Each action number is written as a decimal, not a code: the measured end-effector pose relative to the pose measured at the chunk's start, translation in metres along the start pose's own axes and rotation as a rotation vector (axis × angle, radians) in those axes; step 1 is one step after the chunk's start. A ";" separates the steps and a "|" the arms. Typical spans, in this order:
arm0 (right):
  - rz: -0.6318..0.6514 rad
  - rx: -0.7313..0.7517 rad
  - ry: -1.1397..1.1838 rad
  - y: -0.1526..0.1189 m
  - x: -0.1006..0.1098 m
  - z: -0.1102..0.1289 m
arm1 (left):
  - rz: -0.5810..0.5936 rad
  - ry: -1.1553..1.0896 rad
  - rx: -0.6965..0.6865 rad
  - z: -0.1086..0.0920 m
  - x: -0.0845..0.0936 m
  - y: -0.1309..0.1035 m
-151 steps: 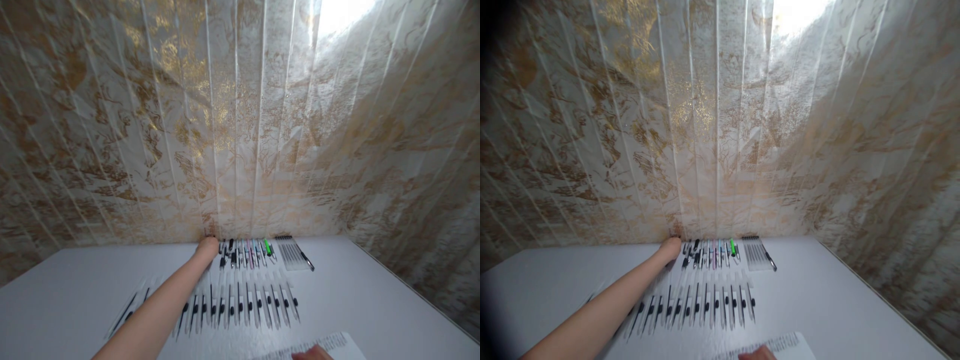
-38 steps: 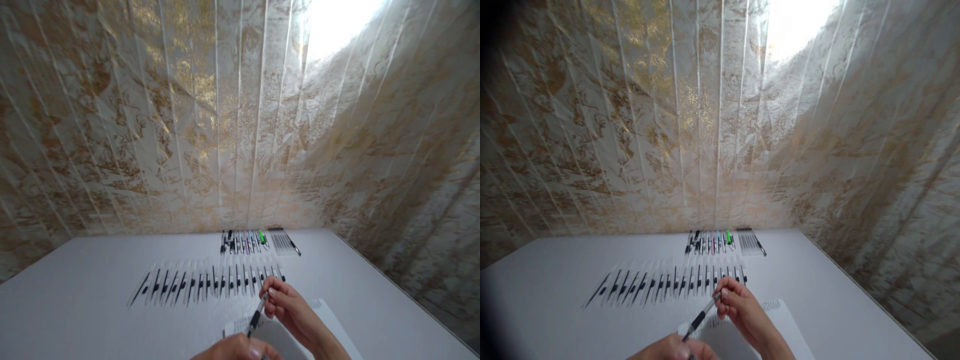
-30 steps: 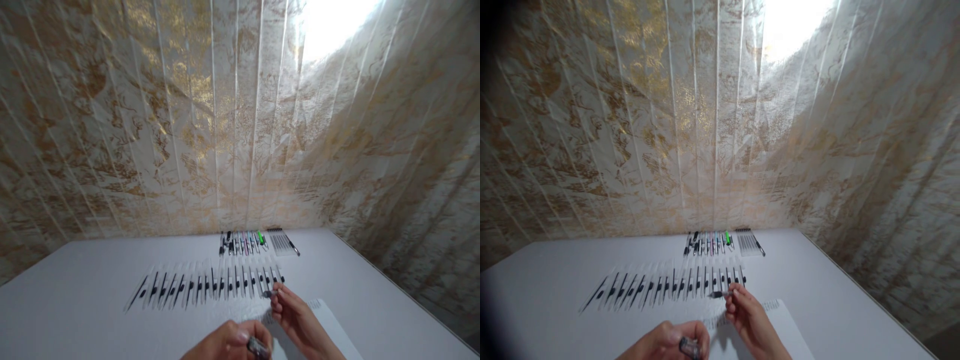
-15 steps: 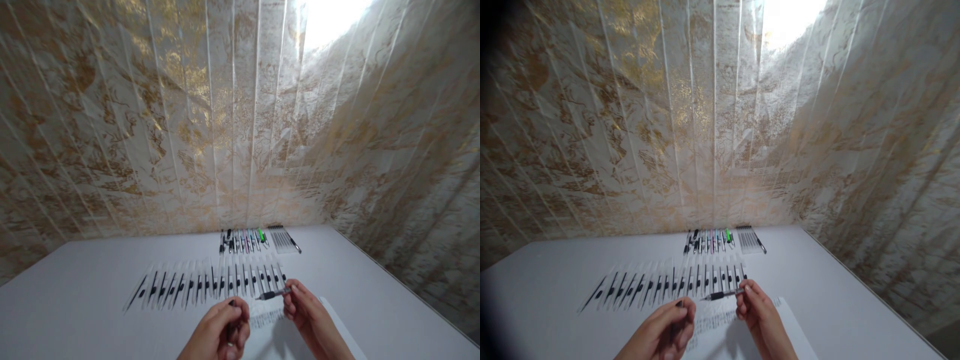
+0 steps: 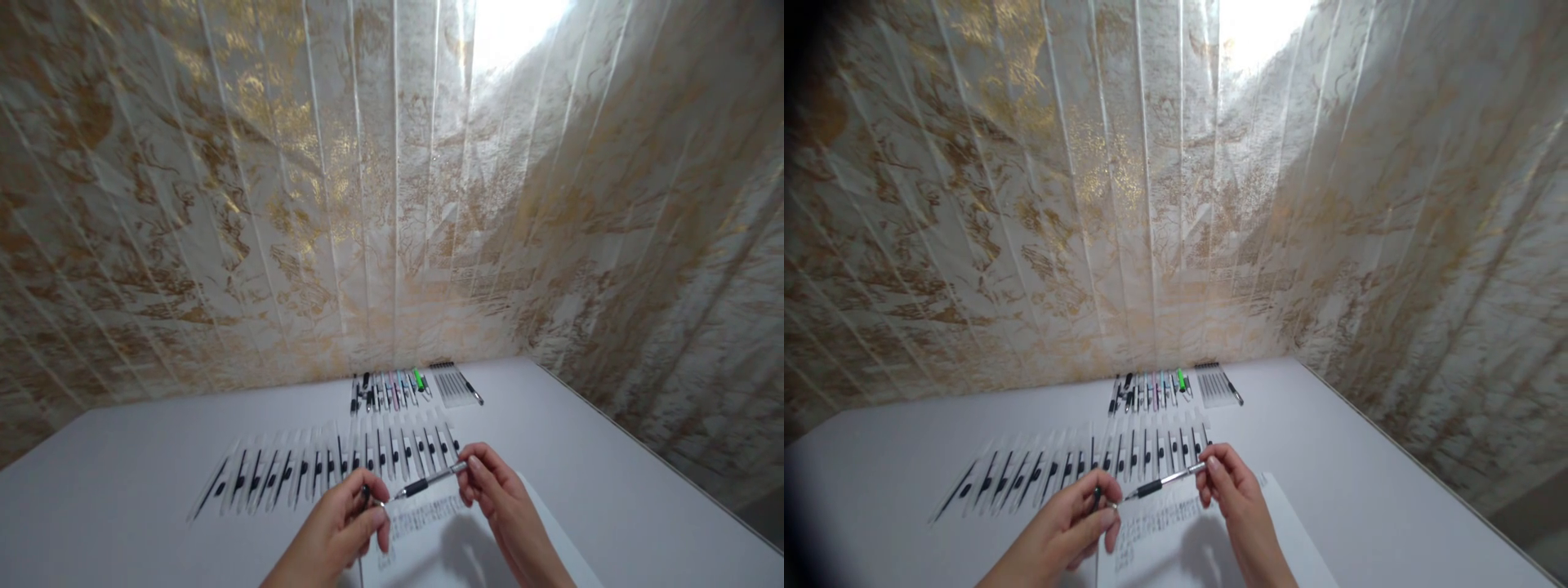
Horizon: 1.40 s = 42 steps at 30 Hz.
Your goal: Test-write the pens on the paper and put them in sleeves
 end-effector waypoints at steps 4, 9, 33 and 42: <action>-0.012 0.036 -0.043 0.003 0.004 -0.004 | -0.074 -0.028 -0.045 -0.003 -0.001 0.001; -0.020 0.067 -0.086 0.005 0.007 -0.007 | -0.095 -0.039 -0.058 -0.003 -0.005 0.002; 0.160 0.027 -0.310 -0.005 -0.007 0.003 | -0.290 0.062 -0.113 -0.015 0.000 0.000; 0.139 0.004 -0.404 -0.006 -0.004 0.003 | -0.263 0.057 -0.101 -0.010 -0.004 0.000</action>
Point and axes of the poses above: each hand's wrist, its own y-axis towards the middle knuckle, its own x-axis out of the back of the hand, z = x × y, the point moved 1 cm from there along y, towards the middle knuckle, and after that the axes turned 5 degrees about -x, right-handed, at the moved point
